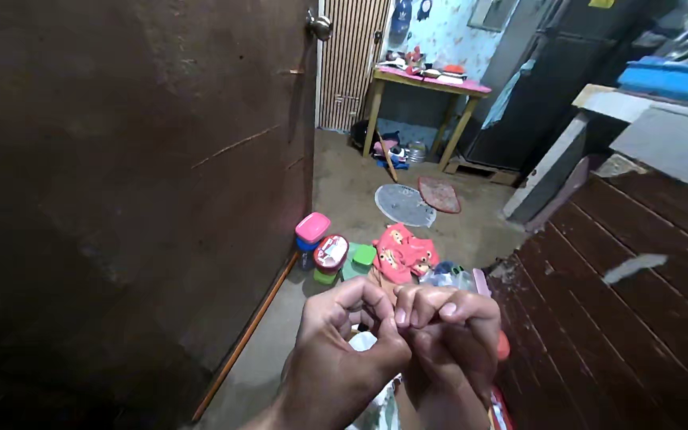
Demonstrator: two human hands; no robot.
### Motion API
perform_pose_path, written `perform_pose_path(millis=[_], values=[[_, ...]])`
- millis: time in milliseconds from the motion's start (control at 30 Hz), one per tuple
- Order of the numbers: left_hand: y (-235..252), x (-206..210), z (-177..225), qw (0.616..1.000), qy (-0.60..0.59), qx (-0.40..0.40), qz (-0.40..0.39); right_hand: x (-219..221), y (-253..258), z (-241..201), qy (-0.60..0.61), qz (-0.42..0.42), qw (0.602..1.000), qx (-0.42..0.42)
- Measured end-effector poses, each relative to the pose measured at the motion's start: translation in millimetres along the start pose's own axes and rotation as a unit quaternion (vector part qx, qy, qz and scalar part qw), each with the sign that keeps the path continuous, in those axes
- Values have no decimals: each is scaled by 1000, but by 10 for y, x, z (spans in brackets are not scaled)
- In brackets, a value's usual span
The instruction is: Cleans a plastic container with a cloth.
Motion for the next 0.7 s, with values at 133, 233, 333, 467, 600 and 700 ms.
perform_pose_path(millis=[133, 233, 333, 467, 600, 700], values=[[734, -52, -428, 999, -44, -6, -16, -365, 502, 507, 206, 51, 973, 93], [1304, -116, -736, 994, -100, -2, -50, -712, 910, 826, 232, 85, 962, 117], [1780, -125, -893, 992, -86, 16, -89, -1060, 1269, 1113, 235, 89, 961, 114], [2282, -42, -1014, 993, -13, 68, -91, -1400, 1644, 1460, 295, 77, 943, 134], [2621, 10, -1119, 993, -8, 87, -79, -1588, 1918, 1713, 319, 63, 935, 140], [2758, 7, -1179, 994, -4, 79, -73, -1667, 2002, 1828, 317, 63, 934, 151]])
Point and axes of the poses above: each hand's wrist, its own y-axis towards the middle knuckle, its own x-axis out of the palm, z = x × y, the point moved 1 cm from there along y, towards the middle knuckle, and after that the axes turned 4 degrees about -x, right-handed, at the moved point
